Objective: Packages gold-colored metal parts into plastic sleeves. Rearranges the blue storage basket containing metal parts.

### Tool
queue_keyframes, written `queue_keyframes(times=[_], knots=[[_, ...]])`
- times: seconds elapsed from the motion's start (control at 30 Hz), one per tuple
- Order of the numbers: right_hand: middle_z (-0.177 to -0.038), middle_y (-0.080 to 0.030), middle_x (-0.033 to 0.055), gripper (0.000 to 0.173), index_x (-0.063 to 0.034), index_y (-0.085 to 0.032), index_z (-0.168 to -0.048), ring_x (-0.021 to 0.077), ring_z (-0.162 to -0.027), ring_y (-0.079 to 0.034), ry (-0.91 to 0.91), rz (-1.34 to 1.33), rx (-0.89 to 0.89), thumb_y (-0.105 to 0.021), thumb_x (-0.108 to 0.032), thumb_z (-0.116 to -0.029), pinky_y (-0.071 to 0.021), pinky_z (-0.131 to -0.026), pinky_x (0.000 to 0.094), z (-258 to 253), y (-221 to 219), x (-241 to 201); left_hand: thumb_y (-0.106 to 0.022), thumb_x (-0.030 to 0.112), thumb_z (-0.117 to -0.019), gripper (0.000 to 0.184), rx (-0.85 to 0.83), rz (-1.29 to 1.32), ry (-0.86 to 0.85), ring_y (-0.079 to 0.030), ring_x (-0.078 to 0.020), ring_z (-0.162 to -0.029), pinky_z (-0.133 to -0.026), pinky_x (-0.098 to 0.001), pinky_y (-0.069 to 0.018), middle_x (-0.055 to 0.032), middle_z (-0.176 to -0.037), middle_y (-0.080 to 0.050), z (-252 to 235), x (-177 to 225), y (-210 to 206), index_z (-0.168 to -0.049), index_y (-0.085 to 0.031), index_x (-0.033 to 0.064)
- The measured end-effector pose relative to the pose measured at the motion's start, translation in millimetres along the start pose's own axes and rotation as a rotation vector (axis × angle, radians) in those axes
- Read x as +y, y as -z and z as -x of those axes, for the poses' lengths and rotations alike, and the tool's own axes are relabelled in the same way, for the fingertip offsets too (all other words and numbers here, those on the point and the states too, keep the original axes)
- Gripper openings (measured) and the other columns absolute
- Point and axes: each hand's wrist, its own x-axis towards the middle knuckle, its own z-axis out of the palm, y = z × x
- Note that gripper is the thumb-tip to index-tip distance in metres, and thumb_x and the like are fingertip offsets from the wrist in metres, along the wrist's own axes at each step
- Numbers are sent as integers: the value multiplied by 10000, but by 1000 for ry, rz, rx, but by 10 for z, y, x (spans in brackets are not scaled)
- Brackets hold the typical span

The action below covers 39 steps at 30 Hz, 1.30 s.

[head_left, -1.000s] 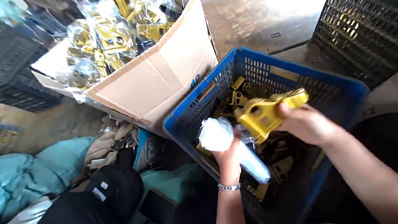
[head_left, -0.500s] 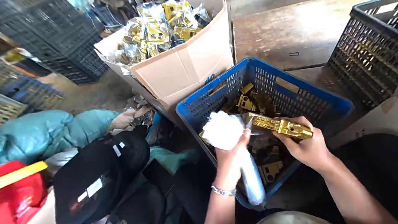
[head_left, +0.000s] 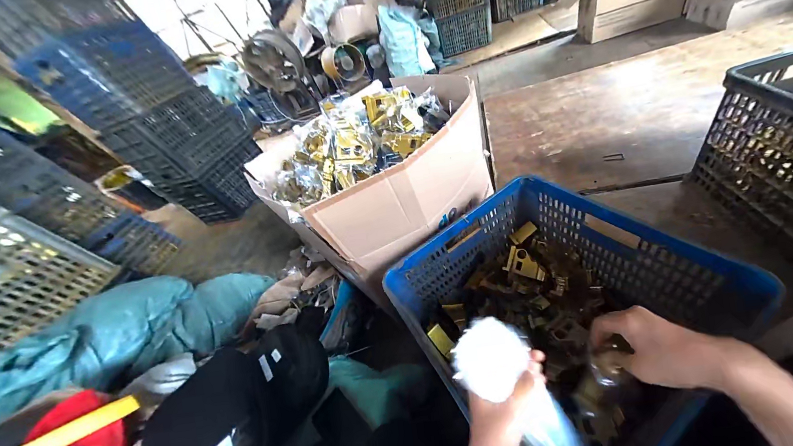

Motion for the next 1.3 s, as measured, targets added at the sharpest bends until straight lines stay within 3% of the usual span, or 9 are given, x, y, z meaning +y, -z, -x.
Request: queue_keyframes(times=[0.07, 0.23, 0.43, 0.6, 0.77, 0.9, 1.0, 1.1, 1.3], knots=[[-995, -708, 268, 140, 78, -723, -1036, 442, -970, -681, 66, 173, -105, -653, 9, -935, -516, -900, 608, -146, 303, -146, -553, -75, -912, 327, 148, 34, 9, -718, -131, -828, -787, -286, -606, -76, -994, -738, -7, 121, 217, -1238, -527, -73], [-1219, -678, 216, 299, 49, -642, -1227, 279, -1083, -689, 539, 178, 988, -580, -151, -1013, -584, -926, 435, -460, 864, -613, -576, -65, -919, 276, 176, -127, -15, -744, -124, -851, -831, -297, -621, -61, -940, -761, 13, 231, 326, -1194, -565, -89], [-1530, -536, 78, 588, -74, -601, -1413, 292, -1469, -429, 609, 167, 332, -229, -413, -1111, -261, -1182, 661, -511, -560, -811, -729, 206, -836, 415, -174, -872, -661, -706, -258, -1018, -932, -381, -538, -234, -1036, -729, -233, -297, 171, -1088, -691, -122], [-1548, -513, 85, 668, -68, -588, -1430, 343, -1499, -372, 488, 153, 439, -129, -430, -1107, -160, -1166, 750, -624, -574, -843, -771, 58, -798, 462, -228, -695, -114, -657, -252, -1064, -986, -334, -482, -279, -1089, -686, -140, 19, -65, -1137, -609, -210], [-1692, -251, 86, 572, -45, -377, -1577, 304, -1587, -110, 105, -72, 170, -182, -325, -1118, 57, -1209, 677, -817, -240, -641, -826, 143, -698, 543, -42, -691, -372, -715, -221, -974, -909, -359, -567, -227, -979, -721, -259, -299, -133, -1082, -629, -188], [-1551, -486, 165, 718, -128, -620, -1414, 388, -1485, -375, 455, -110, 473, -112, -520, -1090, -229, -1161, 717, -611, -743, -617, -665, 60, -874, 364, -35, -781, -192, -663, -263, -1057, -976, -395, -504, -253, -1060, -689, -402, -131, -79, -1140, -619, -184], [-1626, -369, 168, 659, -1, -440, -1528, 277, -1539, -279, 268, -384, 272, -172, -404, -1080, -159, -1259, 549, -769, -612, -173, -821, 164, -727, 461, -82, -824, -315, -725, -292, -934, -864, -457, -571, -230, -945, -727, -289, -176, -207, -1036, -672, -144], [-1637, -348, 182, 535, 14, -458, -1516, 375, -1556, -219, -161, 36, 98, -347, -325, -1118, -15, -1201, 703, -797, -741, 358, -846, 157, -670, 580, -323, -528, -318, -674, -71, -991, -914, -232, -518, -157, -1008, -724, 66, 140, -258, -1101, -631, -165], [-1291, -635, 184, 376, 45, -568, -1324, 229, -1129, -647, -404, -808, 212, -465, -236, -1097, -526, -968, 391, -170, -546, 140, -767, -9, -765, 419, -158, -481, -298, -653, 67, -999, -921, -159, -546, -11, -1023, -721, -235, 155, 118, -1110, -580, -158]])
